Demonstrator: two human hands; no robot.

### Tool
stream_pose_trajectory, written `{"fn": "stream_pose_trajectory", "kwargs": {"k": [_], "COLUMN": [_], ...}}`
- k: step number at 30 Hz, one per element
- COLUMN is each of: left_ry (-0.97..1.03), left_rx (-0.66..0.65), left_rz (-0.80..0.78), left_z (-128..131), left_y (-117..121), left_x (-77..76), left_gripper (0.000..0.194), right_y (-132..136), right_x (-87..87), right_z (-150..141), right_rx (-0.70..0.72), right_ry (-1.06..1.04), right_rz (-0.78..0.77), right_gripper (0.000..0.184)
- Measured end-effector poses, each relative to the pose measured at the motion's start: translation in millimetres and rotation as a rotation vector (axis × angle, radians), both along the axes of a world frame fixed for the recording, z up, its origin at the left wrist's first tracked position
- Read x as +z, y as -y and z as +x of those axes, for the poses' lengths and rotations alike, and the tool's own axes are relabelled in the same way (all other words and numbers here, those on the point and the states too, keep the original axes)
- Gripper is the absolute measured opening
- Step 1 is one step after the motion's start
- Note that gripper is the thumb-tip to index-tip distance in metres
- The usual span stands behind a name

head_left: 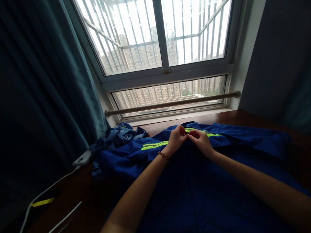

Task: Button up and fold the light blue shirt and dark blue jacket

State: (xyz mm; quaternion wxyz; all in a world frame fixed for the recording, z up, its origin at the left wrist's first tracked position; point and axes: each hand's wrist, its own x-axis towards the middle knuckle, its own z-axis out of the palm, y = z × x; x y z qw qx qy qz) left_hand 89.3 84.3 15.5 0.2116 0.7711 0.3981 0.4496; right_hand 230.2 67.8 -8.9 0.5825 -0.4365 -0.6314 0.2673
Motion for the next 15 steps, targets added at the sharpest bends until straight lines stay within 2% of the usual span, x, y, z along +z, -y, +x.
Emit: {"fn": "stream_pose_trajectory", "kwargs": {"k": [6,10,13,15], "left_ry": [-0.092,-0.008,0.061,0.116], "left_rx": [0.078,0.102,0.128,0.189], "left_rz": [0.138,0.071,0.017,-0.023], "left_z": [9.0,9.0,2.2,-6.5], "left_y": [8.8,8.0,1.6,-4.2], "left_x": [-7.4,-3.9,3.9,12.0], "left_gripper": [0.018,0.018,0.021,0.022], "right_y": [5.0,2.7,-6.2,-15.9], "right_x": [1.4,2.1,1.0,1.6], "right_z": [0.0,2.8,8.9,17.3], "right_rx": [-0.094,-0.175,-0.164,-0.220], "right_ry": [0.073,0.102,-0.039,-0.125], "right_rz": [0.047,0.056,-0.033,-0.067], "right_gripper": [0.023,0.021,0.022,0.023]}}
